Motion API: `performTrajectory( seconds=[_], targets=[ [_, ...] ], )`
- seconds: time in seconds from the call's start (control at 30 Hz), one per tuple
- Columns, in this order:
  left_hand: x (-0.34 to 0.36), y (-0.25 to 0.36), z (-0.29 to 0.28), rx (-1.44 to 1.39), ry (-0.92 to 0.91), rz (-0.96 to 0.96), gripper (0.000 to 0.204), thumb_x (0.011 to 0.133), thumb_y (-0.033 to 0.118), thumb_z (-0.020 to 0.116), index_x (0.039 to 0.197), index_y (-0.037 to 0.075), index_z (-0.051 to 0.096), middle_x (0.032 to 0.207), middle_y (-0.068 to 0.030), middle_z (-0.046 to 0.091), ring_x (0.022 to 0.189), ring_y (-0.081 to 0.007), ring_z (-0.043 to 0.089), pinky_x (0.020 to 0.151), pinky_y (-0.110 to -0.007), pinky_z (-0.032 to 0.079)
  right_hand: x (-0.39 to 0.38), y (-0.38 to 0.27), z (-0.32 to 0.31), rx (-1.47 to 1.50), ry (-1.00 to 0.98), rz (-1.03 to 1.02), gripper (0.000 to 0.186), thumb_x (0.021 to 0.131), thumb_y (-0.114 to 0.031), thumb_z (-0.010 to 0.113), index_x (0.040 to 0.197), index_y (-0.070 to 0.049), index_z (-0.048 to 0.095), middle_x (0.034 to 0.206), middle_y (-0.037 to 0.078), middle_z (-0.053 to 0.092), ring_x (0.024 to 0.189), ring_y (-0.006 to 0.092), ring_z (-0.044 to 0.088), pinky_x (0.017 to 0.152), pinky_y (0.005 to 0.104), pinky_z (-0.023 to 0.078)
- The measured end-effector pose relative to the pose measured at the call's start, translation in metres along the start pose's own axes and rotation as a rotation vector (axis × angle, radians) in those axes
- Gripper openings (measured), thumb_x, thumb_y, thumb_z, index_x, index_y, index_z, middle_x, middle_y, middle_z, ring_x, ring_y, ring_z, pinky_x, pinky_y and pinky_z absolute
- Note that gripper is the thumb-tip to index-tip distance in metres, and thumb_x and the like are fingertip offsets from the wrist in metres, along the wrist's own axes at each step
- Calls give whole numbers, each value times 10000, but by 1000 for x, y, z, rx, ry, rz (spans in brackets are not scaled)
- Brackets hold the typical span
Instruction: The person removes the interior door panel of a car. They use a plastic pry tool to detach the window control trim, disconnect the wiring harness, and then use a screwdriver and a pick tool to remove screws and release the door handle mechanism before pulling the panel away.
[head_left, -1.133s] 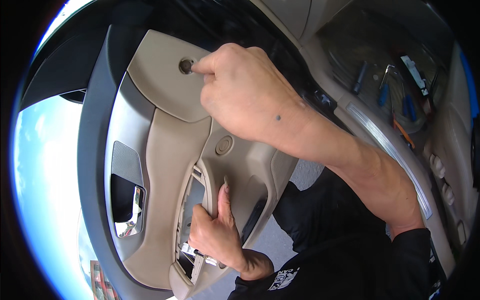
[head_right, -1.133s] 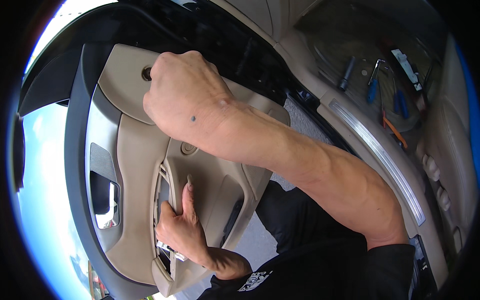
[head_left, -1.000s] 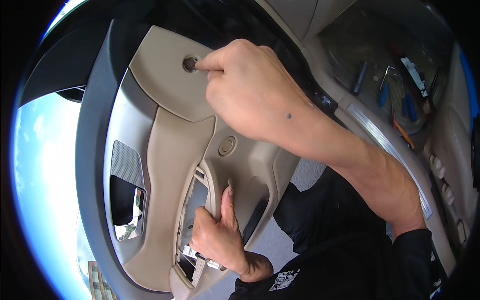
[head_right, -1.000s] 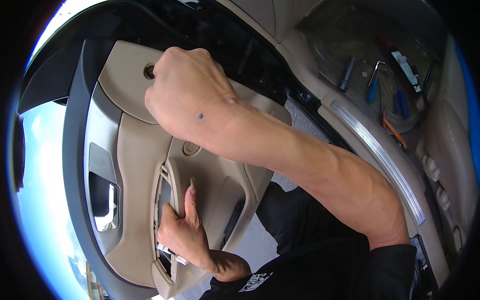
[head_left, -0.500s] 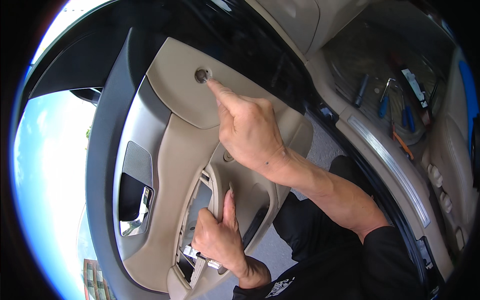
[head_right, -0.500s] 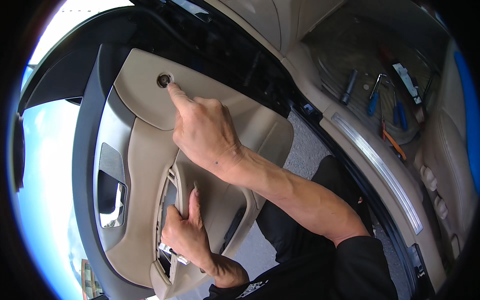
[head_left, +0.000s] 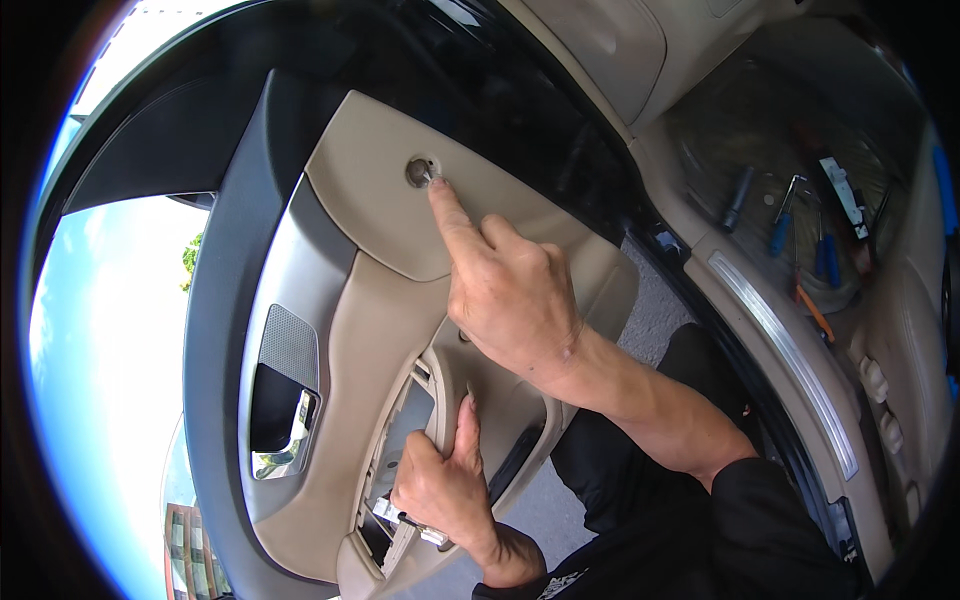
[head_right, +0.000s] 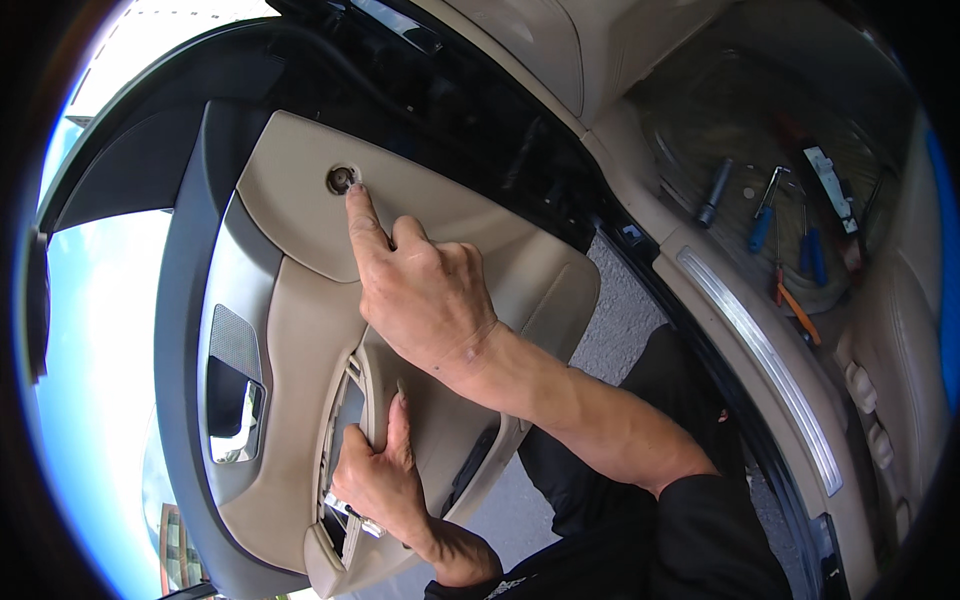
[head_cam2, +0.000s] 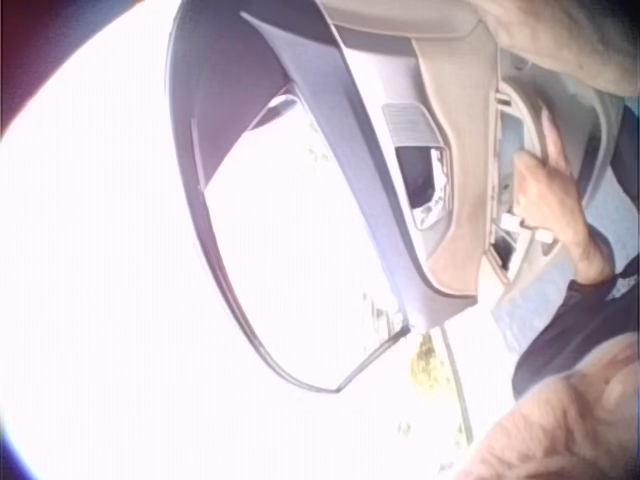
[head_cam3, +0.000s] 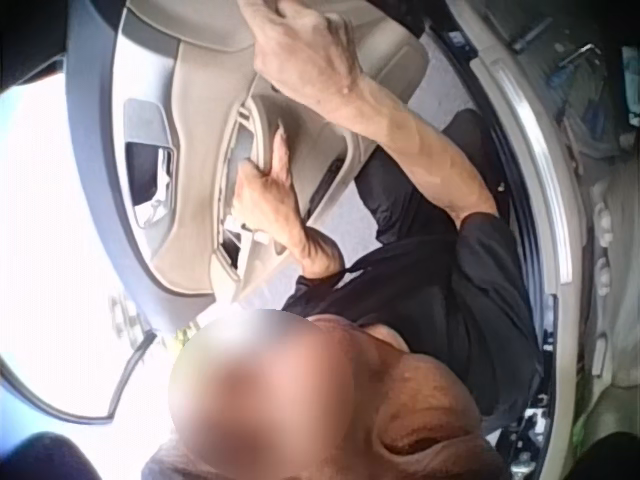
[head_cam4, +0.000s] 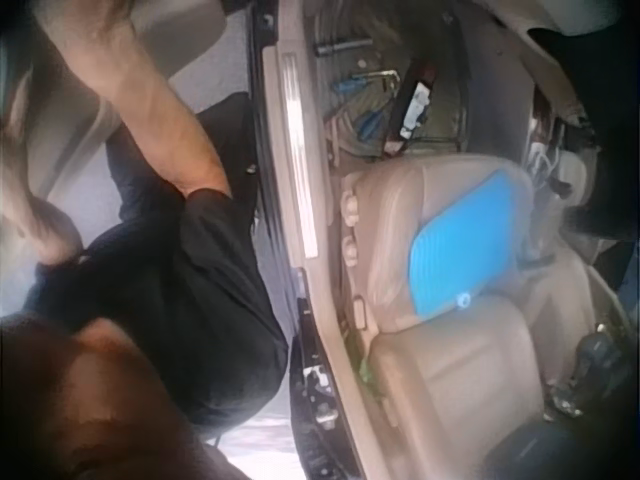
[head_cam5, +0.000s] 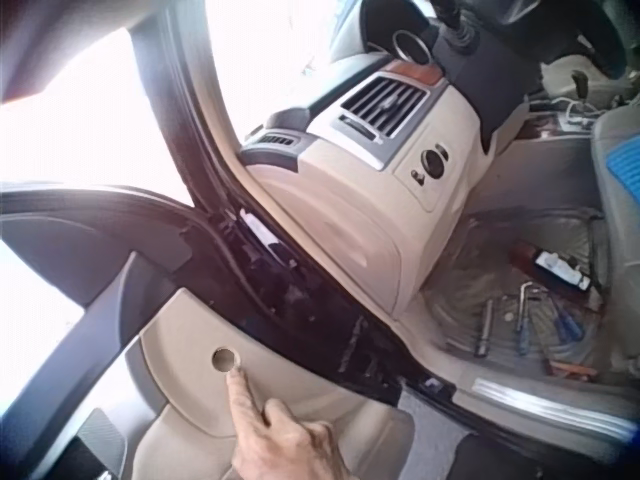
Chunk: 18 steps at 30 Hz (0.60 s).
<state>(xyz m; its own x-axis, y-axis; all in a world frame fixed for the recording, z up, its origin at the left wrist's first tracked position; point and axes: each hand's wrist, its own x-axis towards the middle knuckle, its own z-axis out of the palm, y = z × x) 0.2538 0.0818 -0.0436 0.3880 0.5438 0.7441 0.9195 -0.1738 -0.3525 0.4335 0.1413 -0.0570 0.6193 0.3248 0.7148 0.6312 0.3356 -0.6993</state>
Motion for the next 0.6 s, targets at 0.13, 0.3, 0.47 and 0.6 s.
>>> performTrajectory(
  seconds=[0.13, 0.3, 0.47, 0.6],
  targets=[
    [0, 0, 0, -24, -2, -18, 677, 779, 527, 875, 587, 66, 418, 497, -115, 481, 406, -330, 465, 404, -426, 392, 3, -1, 6, 279, 72, 118, 459, 894, 85, 599, 1351, 54, 632, 740, 168, 654, 556, 265, 647, 540, 353, 530],
    [0, 0, -2, -21, -8, -10, 669, 781, 523, 874, 588, 65, 427, 512, -117, 494, 415, -332, 481, 406, -430, 393, 5, 16, 5, 277, 44, 13, 455, 897, 88, 587, 1347, 48, 639, 748, 166, 655, 565, 261, 640, 543, 348, 522],
    [2, 1, -1, -2, -9, 2, 662, 783, 514, 875, 588, 64, 430, 516, -118, 499, 422, -336, 496, 412, -433, 401, 13, 45, -2, -63, 33, -301, 575, 791, 41, 663, 1364, -1, 651, 614, 55, 503, 412, 148, 517, 383, 291, 446],
    [1, 2, -3, -57, -15, -43, 702, 820, 513, 854, 604, 38, 385, 512, -172, 479, 439, -382, 410, 432, -445, 372, 19, 54, -4, -111, 43, -406, 565, 793, 22, 668, 1357, -9, 662, 610, 38, 487, 398, 119, 487, 360, 255, 433]
  ],
)
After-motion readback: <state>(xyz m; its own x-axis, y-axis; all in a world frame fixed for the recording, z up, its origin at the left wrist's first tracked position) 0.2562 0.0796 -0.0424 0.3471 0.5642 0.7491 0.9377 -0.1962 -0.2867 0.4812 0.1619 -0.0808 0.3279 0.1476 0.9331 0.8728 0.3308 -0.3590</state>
